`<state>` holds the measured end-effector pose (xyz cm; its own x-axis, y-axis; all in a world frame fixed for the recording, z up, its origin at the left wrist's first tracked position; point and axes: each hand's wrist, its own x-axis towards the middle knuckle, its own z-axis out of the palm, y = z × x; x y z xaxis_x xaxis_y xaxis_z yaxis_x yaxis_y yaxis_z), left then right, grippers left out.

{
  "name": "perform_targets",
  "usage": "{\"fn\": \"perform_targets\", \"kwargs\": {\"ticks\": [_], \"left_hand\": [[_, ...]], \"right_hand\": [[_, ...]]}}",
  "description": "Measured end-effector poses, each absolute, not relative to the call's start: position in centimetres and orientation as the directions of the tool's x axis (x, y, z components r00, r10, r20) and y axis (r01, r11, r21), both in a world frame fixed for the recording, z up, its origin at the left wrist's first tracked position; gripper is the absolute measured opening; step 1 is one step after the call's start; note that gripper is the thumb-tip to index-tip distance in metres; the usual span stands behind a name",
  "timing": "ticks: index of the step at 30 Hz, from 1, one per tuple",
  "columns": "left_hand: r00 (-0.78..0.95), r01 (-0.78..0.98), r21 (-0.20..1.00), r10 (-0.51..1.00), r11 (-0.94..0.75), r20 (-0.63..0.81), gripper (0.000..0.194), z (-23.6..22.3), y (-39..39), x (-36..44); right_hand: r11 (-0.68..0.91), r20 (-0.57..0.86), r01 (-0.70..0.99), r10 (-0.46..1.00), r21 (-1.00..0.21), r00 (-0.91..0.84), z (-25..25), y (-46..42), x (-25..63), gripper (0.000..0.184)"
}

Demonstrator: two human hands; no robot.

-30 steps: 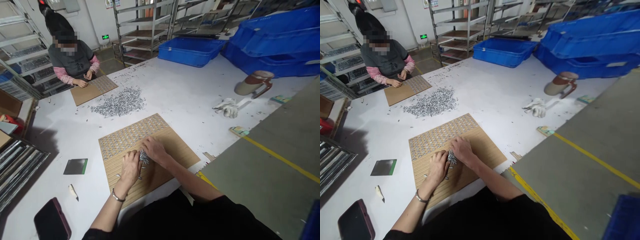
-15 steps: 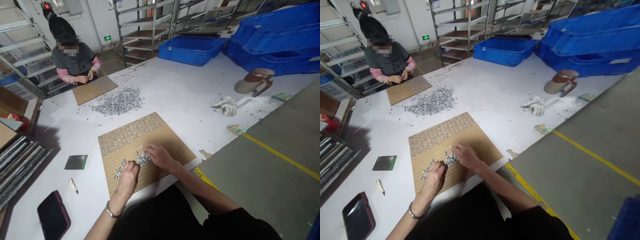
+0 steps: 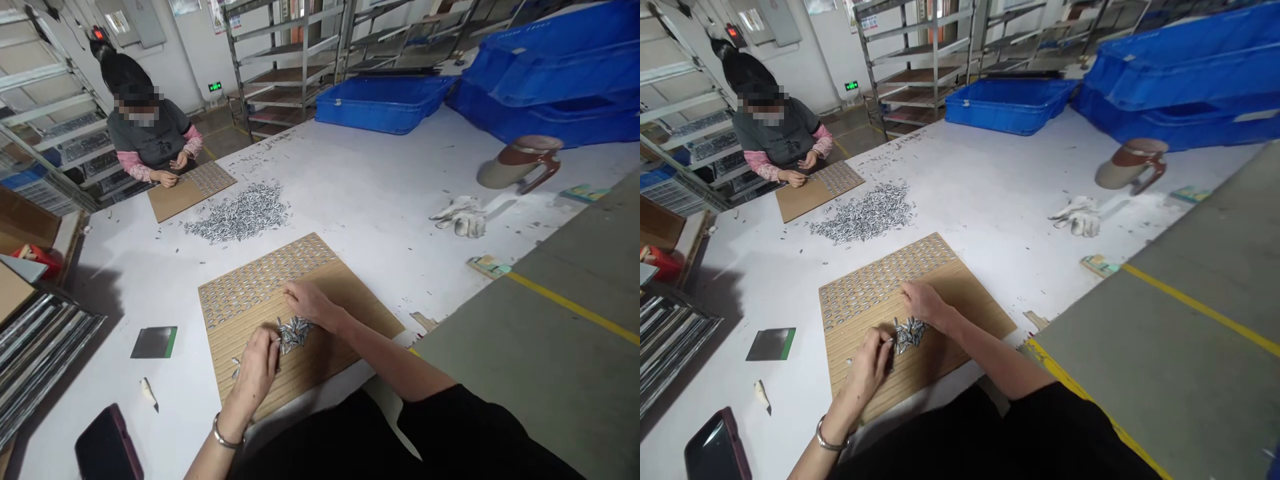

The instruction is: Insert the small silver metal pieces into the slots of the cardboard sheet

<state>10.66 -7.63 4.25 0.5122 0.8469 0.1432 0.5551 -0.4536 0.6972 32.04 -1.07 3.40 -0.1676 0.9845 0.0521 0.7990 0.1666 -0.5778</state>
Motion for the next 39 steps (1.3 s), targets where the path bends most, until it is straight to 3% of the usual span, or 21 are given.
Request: {"fn": "perform_targets", "kwargs": {"ticks": [3,5,8,11,15,21,26,29,31,33,36,39], "left_hand": [[0.346,0.461,0.855,0.935,-0.239,0.075,0.019,3.5,-6.2,10.5],[0.271,0.333,0.94,0.963,-0.078,-0.016,0.023,2.7,-5.5,10.4],[0.227,0.138,0.986,0.965,0.098,-0.128,0.033,2.1,-5.0,10.4],[0.191,0.078,0.987,0.97,0.14,-0.153,0.036,2.3,-5.0,10.4],[0.175,0.027,0.985,0.969,0.172,-0.174,0.037,2.9,-4.9,10.6],[0.161,-0.105,0.957,0.954,0.271,-0.253,0.038,3.6,-4.7,12.1],[0.193,-0.117,0.965,0.959,0.234,-0.209,0.033,4.0,-4.8,14.1],[0.206,-0.097,0.972,0.96,0.215,-0.192,0.034,3.5,-4.4,14.4],[0.189,-0.023,0.985,0.968,0.17,-0.163,0.033,3.1,-3.6,14.0],[0.138,0.171,0.984,0.988,0.04,-0.064,0.028,2.9,-2.3,13.2],[0.16,0.542,0.81,0.974,-0.223,0.161,0.014,3.1,0.1,12.1],[0.271,0.709,0.615,0.938,-0.346,0.215,0.015,3.6,2.1,12.0]], "right_hand": [[0.025,-0.001,0.632,0.999,-0.775,-0.041,2.2,-0.3,31.0,0.017],[0.003,-0.001,0.596,1.0,-0.803,-0.006,1.6,0.2,30.1,0.017],[0.049,0.078,0.707,0.997,-0.706,0.008,1.3,0.6,29.1,0.018],[0.043,0.074,0.81,0.997,-0.585,0.0,1.6,1.0,29.0,0.019],[0.012,0.037,0.799,0.999,-0.601,0.012,2.4,0.7,29.6,0.019],[0.139,0.122,0.513,0.99,-0.847,-0.067,3.8,-3.3,29.7,0.013],[-0.013,-0.025,0.127,0.995,-0.992,-0.092,4.0,-5.9,29.4,0.013],[-0.108,-0.111,0.029,0.98,-0.994,-0.167,3.3,-5.0,30.4,0.015],[-0.086,-0.101,0.12,0.986,-0.989,-0.132,2.8,-3.5,31.4,0.014],[-0.017,-0.022,0.319,1.0,-0.948,-0.009,2.4,-1.8,32.1,0.013],[0.009,0.064,0.581,0.995,-0.814,0.075,2.2,0.3,32.5,0.015],[-0.028,0.023,0.721,0.998,-0.692,0.061,2.3,1.0,32.1,0.021]]}}
